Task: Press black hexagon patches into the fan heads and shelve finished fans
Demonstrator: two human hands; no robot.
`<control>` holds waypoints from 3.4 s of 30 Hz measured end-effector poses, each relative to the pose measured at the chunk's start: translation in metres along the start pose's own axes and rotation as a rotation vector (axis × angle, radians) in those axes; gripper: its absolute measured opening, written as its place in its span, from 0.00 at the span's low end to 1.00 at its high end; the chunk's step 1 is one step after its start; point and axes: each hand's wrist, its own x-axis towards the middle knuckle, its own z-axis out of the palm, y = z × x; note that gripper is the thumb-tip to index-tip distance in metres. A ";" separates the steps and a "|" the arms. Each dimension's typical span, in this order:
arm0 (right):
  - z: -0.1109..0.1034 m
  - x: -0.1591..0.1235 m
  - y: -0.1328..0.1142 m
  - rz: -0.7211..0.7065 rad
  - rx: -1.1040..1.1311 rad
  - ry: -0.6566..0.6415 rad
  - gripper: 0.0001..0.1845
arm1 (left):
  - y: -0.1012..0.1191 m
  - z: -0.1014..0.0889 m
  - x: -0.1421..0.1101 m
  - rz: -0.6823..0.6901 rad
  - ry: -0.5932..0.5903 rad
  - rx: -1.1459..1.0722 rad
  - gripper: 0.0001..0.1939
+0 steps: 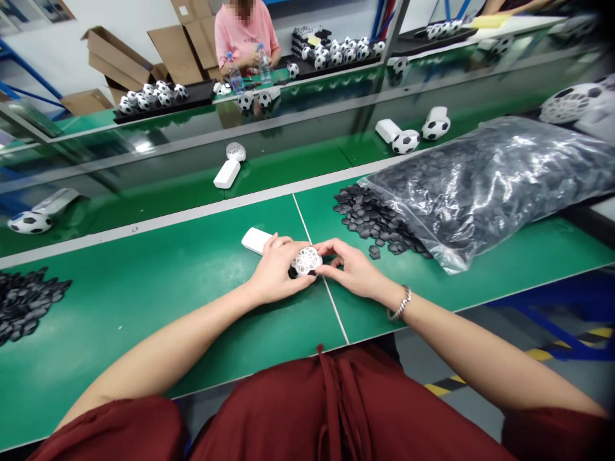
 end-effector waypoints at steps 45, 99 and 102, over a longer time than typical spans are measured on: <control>0.003 -0.018 -0.021 -0.002 -0.100 -0.013 0.05 | -0.002 0.005 -0.001 0.098 -0.095 -0.294 0.25; -0.074 -0.055 0.035 -0.156 -0.996 -0.005 0.15 | -0.006 -0.001 0.007 0.009 -0.101 -0.289 0.24; -0.072 -0.045 0.032 -0.167 -0.928 0.010 0.16 | -0.003 0.005 0.002 -0.225 0.070 -0.236 0.31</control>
